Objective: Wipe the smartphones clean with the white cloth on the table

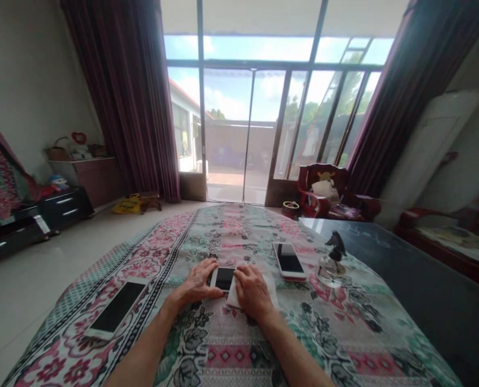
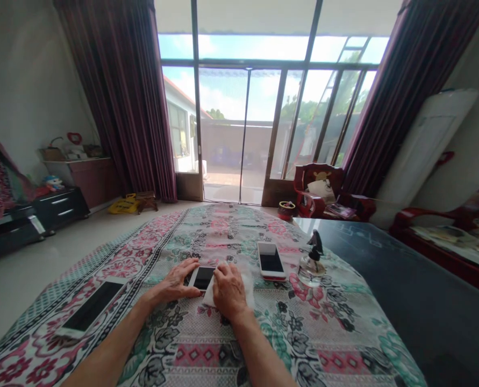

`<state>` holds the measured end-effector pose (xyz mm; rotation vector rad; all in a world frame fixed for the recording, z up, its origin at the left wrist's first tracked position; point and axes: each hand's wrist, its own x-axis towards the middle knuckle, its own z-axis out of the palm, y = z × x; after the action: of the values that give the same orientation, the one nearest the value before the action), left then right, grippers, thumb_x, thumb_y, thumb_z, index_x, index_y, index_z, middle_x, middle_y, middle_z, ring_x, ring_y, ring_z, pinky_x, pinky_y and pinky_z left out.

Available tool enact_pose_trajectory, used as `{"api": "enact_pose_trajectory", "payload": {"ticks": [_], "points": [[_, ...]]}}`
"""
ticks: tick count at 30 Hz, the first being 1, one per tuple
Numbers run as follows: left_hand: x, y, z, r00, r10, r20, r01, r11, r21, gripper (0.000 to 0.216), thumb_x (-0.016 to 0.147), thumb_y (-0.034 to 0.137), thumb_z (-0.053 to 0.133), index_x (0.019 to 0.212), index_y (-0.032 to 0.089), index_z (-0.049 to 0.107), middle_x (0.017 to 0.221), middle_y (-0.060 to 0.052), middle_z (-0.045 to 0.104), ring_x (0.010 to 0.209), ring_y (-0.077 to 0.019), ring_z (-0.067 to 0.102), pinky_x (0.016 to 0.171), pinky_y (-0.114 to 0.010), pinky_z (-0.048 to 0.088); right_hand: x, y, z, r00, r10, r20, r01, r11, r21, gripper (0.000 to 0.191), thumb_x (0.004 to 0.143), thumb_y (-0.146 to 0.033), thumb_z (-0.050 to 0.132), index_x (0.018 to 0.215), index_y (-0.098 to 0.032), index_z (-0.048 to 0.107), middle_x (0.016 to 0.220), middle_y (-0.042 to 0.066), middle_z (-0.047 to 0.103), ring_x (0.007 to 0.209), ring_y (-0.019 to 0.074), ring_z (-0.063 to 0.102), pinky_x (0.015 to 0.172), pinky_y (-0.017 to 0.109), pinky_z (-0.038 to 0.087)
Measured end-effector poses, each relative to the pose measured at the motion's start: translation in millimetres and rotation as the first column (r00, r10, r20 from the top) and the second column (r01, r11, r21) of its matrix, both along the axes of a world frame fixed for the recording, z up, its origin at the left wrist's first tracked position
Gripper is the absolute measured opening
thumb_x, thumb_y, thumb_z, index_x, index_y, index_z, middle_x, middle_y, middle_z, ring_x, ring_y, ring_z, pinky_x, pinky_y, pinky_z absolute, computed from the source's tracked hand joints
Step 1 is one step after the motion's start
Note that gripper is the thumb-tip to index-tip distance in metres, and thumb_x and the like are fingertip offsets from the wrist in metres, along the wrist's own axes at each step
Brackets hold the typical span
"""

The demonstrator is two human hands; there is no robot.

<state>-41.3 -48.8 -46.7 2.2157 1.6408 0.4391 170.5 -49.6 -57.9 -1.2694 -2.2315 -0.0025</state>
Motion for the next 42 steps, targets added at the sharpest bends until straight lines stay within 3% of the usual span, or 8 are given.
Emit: {"api": "enact_pose_trajectory", "payload": {"ticks": [6, 11, 14, 21, 23, 29, 32, 42], "points": [[-0.9, 1.7, -3.7, 1.000, -0.001, 0.010, 0.001, 1.000, 0.011, 0.074, 0.069, 0.044, 0.071, 0.135, 0.020, 0.048, 0.151, -0.011, 0.036, 0.142, -0.0316, 0.026, 0.116, -0.042, 0.021, -11.8, -3.8, 4.4, 0.994, 0.100, 0.039, -0.099, 0.995, -0.026, 0.027, 0.092, -0.021, 0.045, 0.110, -0.028, 0.064, 0.121, 0.000, 0.062, 0.116, 0.0205, 0.050, 0.104, 0.035, 0.031], [0.6, -0.1, 0.5, 1.000, 0.002, 0.021, -0.002, 1.000, -0.016, 0.075, 0.068, 0.045, 0.071, 0.136, 0.023, 0.047, 0.152, -0.010, 0.035, 0.142, -0.0307, 0.025, 0.116, -0.044, 0.020, -10.2, -2.7, 4.9, 0.998, -0.060, 0.008, 0.060, 0.997, -0.039, 0.029, 0.090, -0.021, 0.047, 0.112, -0.026, 0.065, 0.123, 0.003, 0.062, 0.116, 0.0247, 0.051, 0.102, 0.038, 0.032], [1.0, -0.4, 1.9, 1.000, 0.003, 0.015, -0.002, 1.000, -0.020, 0.076, 0.068, 0.048, 0.071, 0.134, 0.021, 0.048, 0.152, -0.011, 0.034, 0.142, -0.0303, 0.025, 0.116, -0.042, 0.020, -4.7, -0.3, 4.9, 0.991, -0.137, -0.005, 0.137, 0.990, -0.025, 0.025, 0.089, -0.019, 0.047, 0.103, -0.024, 0.067, 0.116, 0.005, 0.065, 0.109, 0.0243, 0.053, 0.097, 0.037, 0.035], [-3.0, 6.4, -9.2, 1.000, -0.002, 0.016, 0.002, 1.000, 0.004, 0.077, 0.066, 0.050, 0.073, 0.133, 0.020, 0.050, 0.152, -0.012, 0.034, 0.142, -0.0302, 0.025, 0.116, -0.041, 0.020, 5.6, 0.9, 6.8, 0.962, -0.272, -0.006, 0.272, 0.962, -0.036, 0.022, 0.086, -0.016, 0.048, 0.093, -0.021, 0.068, 0.105, 0.008, 0.066, 0.098, 0.0229, 0.056, 0.090, 0.035, 0.038], [-2.4, 6.0, -8.9, 1.000, -0.001, 0.026, 0.001, 1.000, 0.006, 0.076, 0.066, 0.049, 0.074, 0.132, 0.020, 0.051, 0.151, -0.012, 0.035, 0.142, -0.0306, 0.026, 0.115, -0.041, 0.021, 4.8, -0.3, 5.5, 0.973, -0.233, 0.001, 0.233, 0.972, -0.028, 0.022, 0.086, -0.016, 0.049, 0.096, -0.022, 0.068, 0.109, 0.007, 0.066, 0.101, 0.0235, 0.055, 0.092, 0.036, 0.038], [-0.9, 0.9, -0.2, 0.999, -0.001, 0.046, 0.002, 0.999, -0.038, 0.079, 0.066, 0.044, 0.074, 0.136, 0.019, 0.047, 0.152, -0.013, 0.032, 0.143, -0.0311, 0.022, 0.117, -0.043, 0.017, -9.7, -6.8, 3.7, 0.999, 0.048, 0.018, -0.047, 0.999, -0.025, 0.028, 0.091, -0.020, 0.047, 0.111, -0.027, 0.064, 0.124, 0.001, 0.062, 0.118, 0.0224, 0.050, 0.104, 0.037, 0.031], [-3.1, 0.0, 3.1, 0.998, -0.026, 0.059, 0.030, 0.998, -0.061, 0.078, 0.067, 0.042, 0.072, 0.137, 0.021, 0.046, 0.153, -0.011, 0.031, 0.144, -0.0306, 0.020, 0.117, -0.045, 0.016, -15.5, -8.6, 6.0, 0.994, 0.104, 0.028, -0.102, 0.994, -0.046, 0.028, 0.092, -0.023, 0.045, 0.112, -0.029, 0.064, 0.124, -0.001, 0.062, 0.119, 0.0221, 0.050, 0.105, 0.038, 0.031], [-3.1, -1.3, 7.5, 0.998, -0.024, 0.055, 0.029, 0.996, -0.089, 0.081, 0.067, 0.043, 0.074, 0.138, 0.017, 0.046, 0.154, -0.012, 0.029, 0.144, -0.0289, 0.018, 0.118, -0.040, 0.015, 3.0, 0.2, 0.6, 0.988, -0.148, -0.041, 0.148, 0.989, -0.024, 0.027, 0.089, -0.019, 0.046, 0.106, -0.023, 0.066, 0.118, 0.004, 0.064, 0.112, 0.0245, 0.053, 0.100, 0.037, 0.035]]}}
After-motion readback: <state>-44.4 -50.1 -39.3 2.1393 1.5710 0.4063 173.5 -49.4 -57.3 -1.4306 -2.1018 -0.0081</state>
